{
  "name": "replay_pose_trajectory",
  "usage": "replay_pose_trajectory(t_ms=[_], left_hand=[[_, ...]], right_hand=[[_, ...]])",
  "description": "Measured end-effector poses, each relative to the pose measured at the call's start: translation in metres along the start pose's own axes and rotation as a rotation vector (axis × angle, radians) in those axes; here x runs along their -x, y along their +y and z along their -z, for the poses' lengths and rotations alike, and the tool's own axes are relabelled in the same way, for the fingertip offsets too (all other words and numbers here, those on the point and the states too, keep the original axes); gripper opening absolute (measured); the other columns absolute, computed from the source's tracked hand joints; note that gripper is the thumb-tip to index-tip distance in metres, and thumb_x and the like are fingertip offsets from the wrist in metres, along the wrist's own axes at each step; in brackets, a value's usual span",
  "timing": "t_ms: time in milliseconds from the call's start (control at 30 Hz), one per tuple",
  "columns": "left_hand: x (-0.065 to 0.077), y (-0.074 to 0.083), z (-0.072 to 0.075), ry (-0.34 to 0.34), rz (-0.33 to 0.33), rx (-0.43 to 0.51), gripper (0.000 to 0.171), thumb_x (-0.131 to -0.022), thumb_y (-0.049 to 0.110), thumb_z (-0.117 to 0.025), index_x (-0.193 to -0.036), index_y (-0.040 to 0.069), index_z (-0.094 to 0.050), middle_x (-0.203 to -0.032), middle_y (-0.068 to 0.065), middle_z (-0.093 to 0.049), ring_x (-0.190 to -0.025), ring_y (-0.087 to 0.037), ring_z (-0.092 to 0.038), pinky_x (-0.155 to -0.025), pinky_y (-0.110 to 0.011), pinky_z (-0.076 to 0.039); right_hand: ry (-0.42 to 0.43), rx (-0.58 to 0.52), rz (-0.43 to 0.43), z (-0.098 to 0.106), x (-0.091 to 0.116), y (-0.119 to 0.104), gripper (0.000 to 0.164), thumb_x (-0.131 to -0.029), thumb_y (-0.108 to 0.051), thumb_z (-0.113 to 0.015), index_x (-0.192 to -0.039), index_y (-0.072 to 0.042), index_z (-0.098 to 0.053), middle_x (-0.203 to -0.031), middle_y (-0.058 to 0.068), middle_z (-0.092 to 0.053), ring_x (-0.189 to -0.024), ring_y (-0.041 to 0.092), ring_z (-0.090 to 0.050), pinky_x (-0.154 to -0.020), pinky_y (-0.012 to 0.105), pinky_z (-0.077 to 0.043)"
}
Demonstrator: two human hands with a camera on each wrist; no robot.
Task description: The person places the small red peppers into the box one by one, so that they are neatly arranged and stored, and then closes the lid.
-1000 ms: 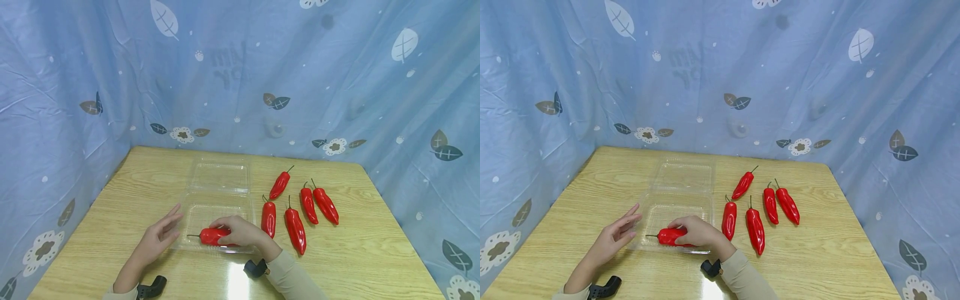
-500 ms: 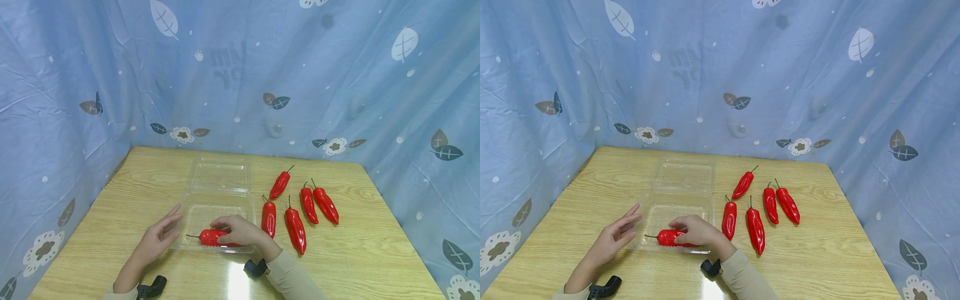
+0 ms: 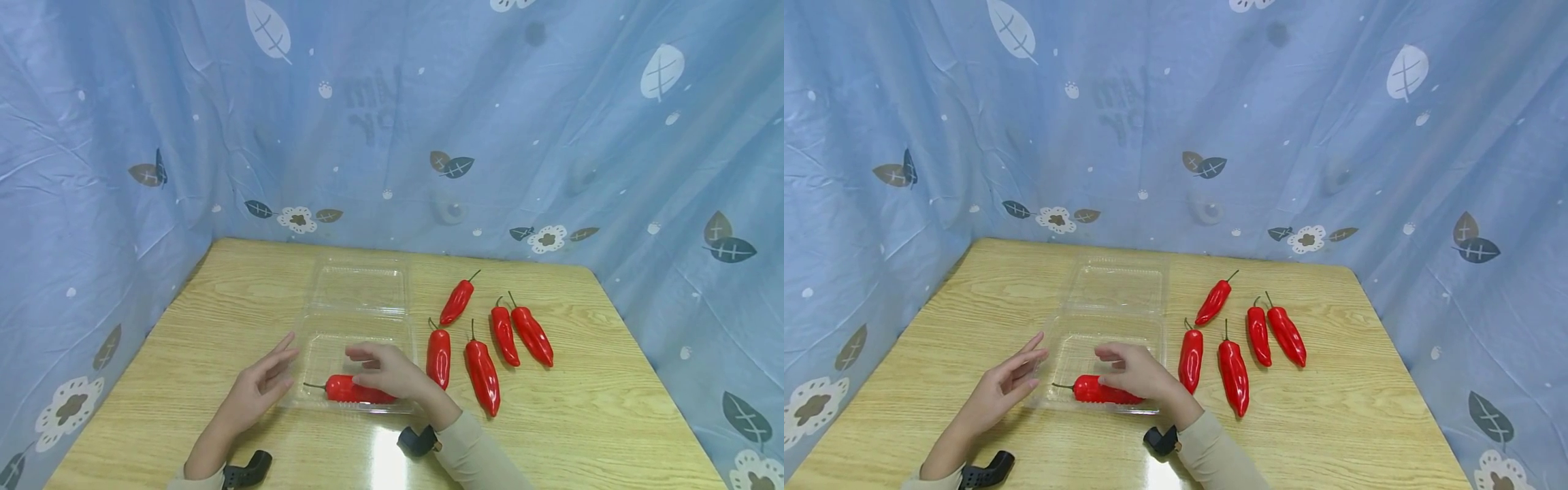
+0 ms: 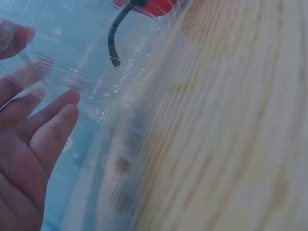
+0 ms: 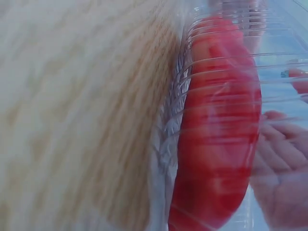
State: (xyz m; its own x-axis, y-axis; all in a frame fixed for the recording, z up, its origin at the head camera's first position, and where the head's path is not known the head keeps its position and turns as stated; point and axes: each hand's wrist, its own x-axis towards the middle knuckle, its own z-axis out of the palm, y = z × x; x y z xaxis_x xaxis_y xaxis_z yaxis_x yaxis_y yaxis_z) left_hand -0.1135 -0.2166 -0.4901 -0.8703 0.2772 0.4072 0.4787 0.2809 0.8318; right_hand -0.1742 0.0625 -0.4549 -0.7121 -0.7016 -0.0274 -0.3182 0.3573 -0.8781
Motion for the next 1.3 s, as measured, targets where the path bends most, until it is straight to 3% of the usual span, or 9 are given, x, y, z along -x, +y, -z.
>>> replay_pose_trajectory(t_ms=[267, 500, 800, 1033, 1300], left_hand=[[-0.001, 0.003, 0.0, 0.005, -0.002, -0.018, 0.042, -0.088, -0.008, -0.058, -0.129, -0.011, -0.048, -0.15, -0.028, -0.028, -0.126, 0.003, -0.043, -0.099, -0.009, -0.041], [-0.003, 0.004, 0.002, -0.003, -0.001, -0.032, 0.042, -0.089, -0.007, -0.058, -0.13, -0.011, -0.048, -0.149, -0.029, -0.027, -0.126, 0.003, -0.043, -0.098, -0.009, -0.041], [-0.001, 0.005, 0.001, -0.01, 0.013, -0.011, 0.042, -0.09, -0.006, -0.057, -0.13, -0.012, -0.047, -0.15, -0.029, -0.026, -0.125, 0.003, -0.043, -0.098, -0.01, -0.042], [0.001, 0.0, 0.0, 0.002, 0.03, 0.012, 0.041, -0.09, -0.007, -0.057, -0.13, -0.012, -0.048, -0.151, -0.027, -0.026, -0.127, 0.004, -0.041, -0.1, -0.008, -0.039], [0.001, -0.002, 0.0, 0.004, 0.024, -0.009, 0.041, -0.089, -0.007, -0.057, -0.13, -0.008, -0.05, -0.151, -0.025, -0.027, -0.129, -0.002, -0.043, -0.1, -0.009, -0.04]], right_hand=[[0.078, -0.126, 0.061, 0.001, 0.002, 0.002, 0.047, -0.091, -0.01, -0.06, -0.136, -0.006, -0.049, -0.136, 0.014, -0.054, -0.124, 0.028, -0.053, -0.105, 0.031, -0.046], [0.127, -0.223, 0.108, 0.01, 0.012, -0.032, 0.047, -0.09, -0.001, -0.058, -0.135, 0.006, -0.045, -0.136, 0.023, -0.051, -0.126, 0.038, -0.048, -0.107, 0.047, -0.042], [0.202, -0.337, 0.3, 0.003, 0.011, -0.006, 0.049, -0.089, 0.004, -0.06, -0.136, 0.004, -0.044, -0.137, 0.023, -0.05, -0.128, 0.035, -0.047, -0.107, 0.036, -0.043], [0.223, -0.328, 0.326, 0.011, 0.021, -0.004, 0.05, -0.089, 0.001, -0.061, -0.136, 0.003, -0.045, -0.137, 0.026, -0.048, -0.128, 0.034, -0.048, -0.106, 0.036, -0.043], [0.345, -0.292, 0.364, 0.037, 0.042, 0.004, 0.048, -0.087, 0.008, -0.059, -0.134, 0.007, -0.045, -0.135, 0.032, -0.047, -0.126, 0.027, -0.051, -0.105, 0.034, -0.044]])
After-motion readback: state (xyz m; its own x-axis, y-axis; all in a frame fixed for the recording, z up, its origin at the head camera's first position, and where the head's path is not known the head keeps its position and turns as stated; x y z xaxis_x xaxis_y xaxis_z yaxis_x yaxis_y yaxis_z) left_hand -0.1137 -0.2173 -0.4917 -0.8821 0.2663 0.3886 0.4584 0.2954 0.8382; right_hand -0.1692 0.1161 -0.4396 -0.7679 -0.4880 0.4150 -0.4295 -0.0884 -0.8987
